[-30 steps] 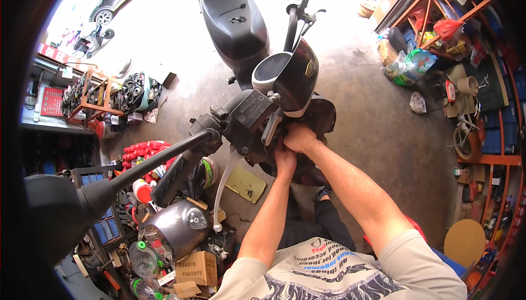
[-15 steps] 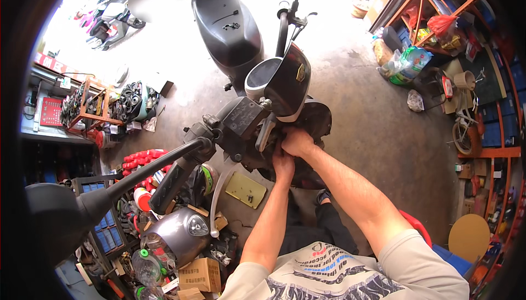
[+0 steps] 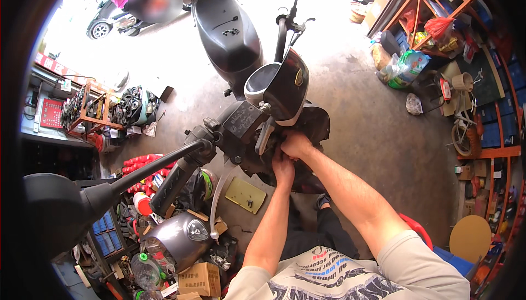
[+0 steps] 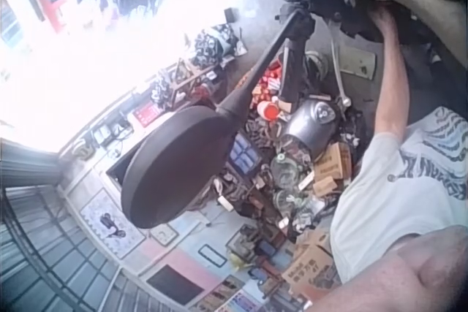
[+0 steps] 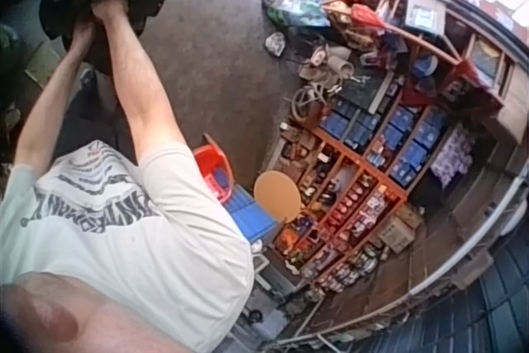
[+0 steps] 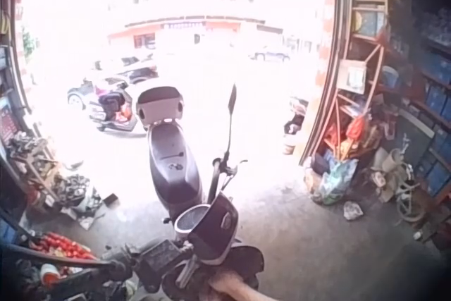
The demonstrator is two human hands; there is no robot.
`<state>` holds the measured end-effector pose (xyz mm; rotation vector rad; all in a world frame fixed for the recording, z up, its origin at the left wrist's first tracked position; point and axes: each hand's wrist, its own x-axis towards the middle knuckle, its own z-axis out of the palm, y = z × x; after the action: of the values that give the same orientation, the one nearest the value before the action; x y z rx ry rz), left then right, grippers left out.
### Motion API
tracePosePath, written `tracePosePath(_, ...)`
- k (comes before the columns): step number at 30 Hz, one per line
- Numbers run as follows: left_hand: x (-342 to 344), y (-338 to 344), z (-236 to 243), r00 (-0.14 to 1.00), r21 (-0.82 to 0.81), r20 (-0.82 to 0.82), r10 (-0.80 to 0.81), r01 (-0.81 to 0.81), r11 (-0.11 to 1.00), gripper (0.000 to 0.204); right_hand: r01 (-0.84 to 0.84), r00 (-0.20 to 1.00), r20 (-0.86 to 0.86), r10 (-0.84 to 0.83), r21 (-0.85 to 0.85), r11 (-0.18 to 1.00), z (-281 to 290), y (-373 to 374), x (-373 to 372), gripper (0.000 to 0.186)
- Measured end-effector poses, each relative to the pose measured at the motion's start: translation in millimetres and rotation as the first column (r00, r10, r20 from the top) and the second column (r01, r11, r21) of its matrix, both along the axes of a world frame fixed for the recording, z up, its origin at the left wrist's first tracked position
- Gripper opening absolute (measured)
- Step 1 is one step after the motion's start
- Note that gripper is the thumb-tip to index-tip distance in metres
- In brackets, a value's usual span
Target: Repairing the front panel and electrical wiring of a motorcycle.
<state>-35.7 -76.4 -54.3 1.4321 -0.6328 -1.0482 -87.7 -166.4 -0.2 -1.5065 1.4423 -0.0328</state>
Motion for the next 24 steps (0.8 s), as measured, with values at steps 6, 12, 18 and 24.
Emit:
tracePosePath(6,-4,2,-5,0.996,-0.005,-0.013,0.088,-0.088,0.996,0.024,-0.023,0.999,-0.052,0.004,-0.370,0.929,-10,12,-6,0.034)
tracePosePath(12,-8,13,1,0.974,-0.069,-0.049,0.220,-0.223,0.972,0.029,-0.002,0.998,-0.065,-0.016,-0.271,0.963,24,32,-12,0.034)
tracePosePath(18,-10,22,29,0.972,0.016,0.048,0.229,-0.230,0.973,0.015,0.140,0.986,0.131,-0.105,-0.302,0.943,36,61,-27,0.029)
tracePosePath(24,0,41,57,0.991,0.083,-0.100,0.094,-0.086,0.993,0.014,0.267,0.945,0.276,-0.176,-0.336,0.903,73,83,-56,0.023)
